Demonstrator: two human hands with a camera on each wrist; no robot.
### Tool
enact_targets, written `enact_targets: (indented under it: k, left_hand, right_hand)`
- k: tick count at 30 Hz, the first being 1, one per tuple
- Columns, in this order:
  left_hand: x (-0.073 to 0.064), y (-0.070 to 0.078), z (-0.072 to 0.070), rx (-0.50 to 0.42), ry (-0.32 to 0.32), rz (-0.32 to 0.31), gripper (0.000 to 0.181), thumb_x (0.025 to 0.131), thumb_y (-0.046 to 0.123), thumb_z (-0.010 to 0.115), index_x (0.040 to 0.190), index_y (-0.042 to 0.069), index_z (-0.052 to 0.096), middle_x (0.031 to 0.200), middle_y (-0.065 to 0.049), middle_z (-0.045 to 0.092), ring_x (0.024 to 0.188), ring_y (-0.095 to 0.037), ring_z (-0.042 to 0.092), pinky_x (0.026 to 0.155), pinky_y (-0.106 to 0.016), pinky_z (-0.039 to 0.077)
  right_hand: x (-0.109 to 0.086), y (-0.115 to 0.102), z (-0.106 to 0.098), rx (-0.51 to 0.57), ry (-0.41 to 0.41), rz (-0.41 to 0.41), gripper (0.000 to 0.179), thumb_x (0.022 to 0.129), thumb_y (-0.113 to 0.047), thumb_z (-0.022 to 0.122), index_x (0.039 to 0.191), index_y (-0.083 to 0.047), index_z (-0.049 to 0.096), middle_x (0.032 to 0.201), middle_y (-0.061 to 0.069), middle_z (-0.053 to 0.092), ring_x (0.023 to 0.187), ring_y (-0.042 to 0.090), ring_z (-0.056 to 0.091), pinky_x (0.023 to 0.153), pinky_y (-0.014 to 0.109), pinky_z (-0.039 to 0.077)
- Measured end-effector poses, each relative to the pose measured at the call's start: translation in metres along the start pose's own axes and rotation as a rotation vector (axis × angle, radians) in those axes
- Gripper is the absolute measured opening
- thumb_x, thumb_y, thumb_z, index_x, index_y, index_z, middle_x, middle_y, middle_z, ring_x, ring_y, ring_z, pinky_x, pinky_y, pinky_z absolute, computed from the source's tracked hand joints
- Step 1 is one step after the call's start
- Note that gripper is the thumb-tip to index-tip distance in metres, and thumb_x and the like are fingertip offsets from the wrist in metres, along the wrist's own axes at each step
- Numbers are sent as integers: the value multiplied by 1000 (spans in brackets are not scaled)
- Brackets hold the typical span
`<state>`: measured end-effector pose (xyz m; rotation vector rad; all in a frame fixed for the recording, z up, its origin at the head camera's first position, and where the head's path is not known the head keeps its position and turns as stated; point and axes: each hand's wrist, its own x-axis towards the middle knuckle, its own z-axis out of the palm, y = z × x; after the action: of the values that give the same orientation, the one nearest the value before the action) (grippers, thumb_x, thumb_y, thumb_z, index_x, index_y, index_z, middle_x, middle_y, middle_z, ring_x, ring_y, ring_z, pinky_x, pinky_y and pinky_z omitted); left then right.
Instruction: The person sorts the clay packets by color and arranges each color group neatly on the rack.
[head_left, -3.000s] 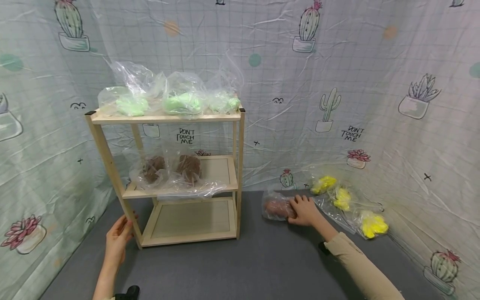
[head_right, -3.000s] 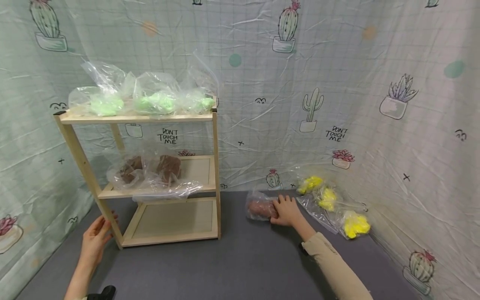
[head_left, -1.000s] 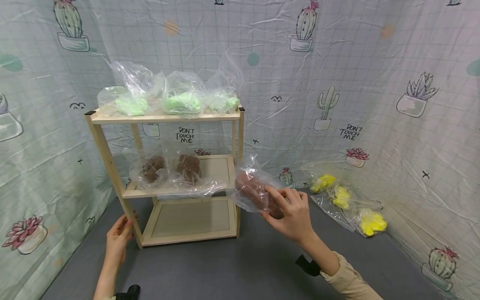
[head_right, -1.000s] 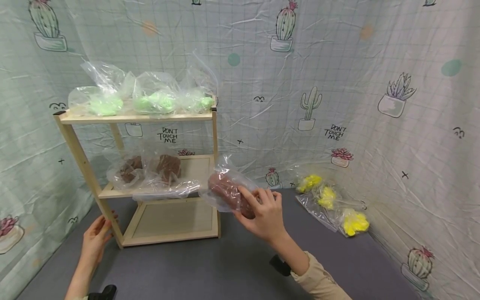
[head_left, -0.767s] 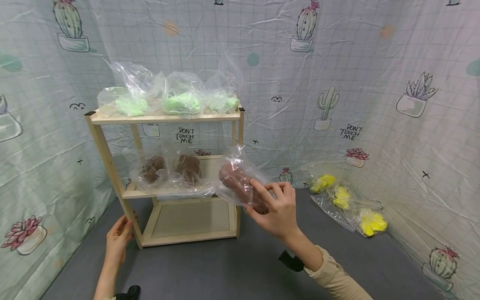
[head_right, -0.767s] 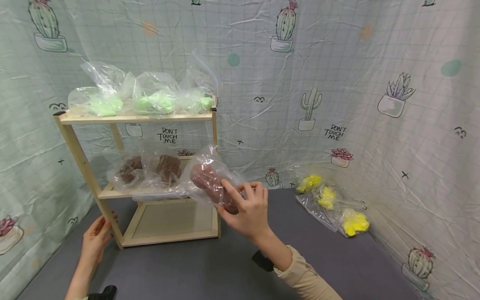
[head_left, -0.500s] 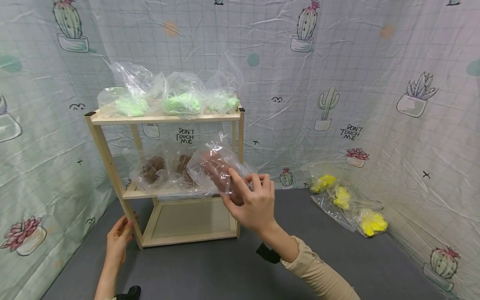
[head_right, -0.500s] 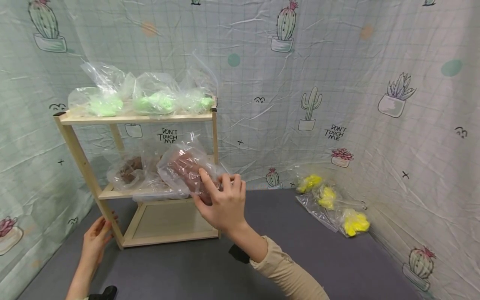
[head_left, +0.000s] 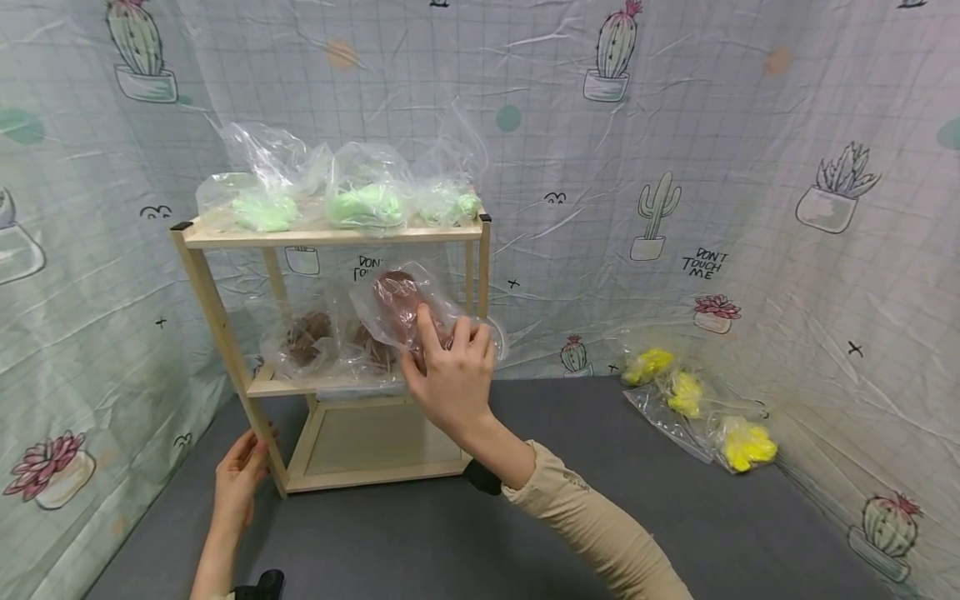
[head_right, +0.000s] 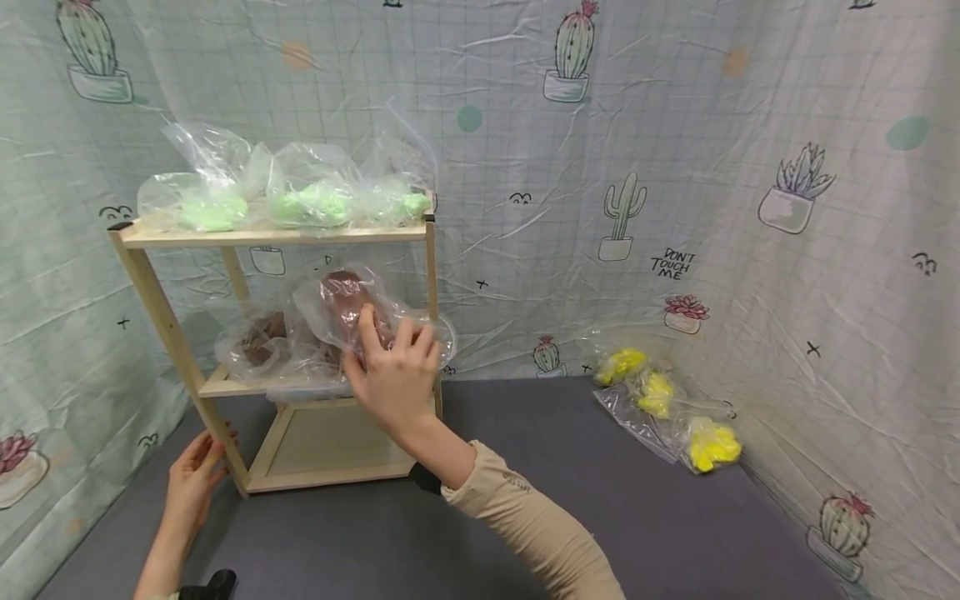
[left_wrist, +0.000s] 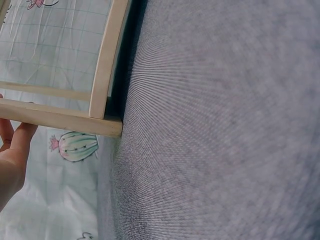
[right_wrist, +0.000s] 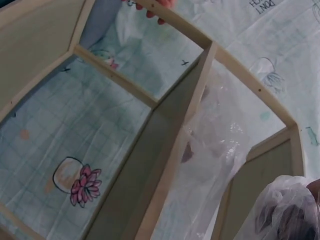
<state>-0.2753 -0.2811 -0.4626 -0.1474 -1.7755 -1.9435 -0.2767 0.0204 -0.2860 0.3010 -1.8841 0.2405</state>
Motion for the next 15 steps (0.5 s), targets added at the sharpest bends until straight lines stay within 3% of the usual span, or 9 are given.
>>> enact_targets:
  k: [7,15]
  left_hand:
    - [-1,3,1,-26,-1,-30,28,92,7,45,119,12,53,96,22,63,90,9,57,65,-12,44]
    - [1,-2,-2,10,4,-29,33,91,15,48,124,9,50,97,23,61,92,11,55,65,-10,44]
  right_hand:
    - [14,-10,20,-73,-43,13,44,80,-42,56,118,-20,53,88,10,51,77,26,40,59,35,39]
    - [25,-11,48,-261,-106,55,44,80,-46,55,116,-20,55,95,10,56,89,32,48,62,39,45]
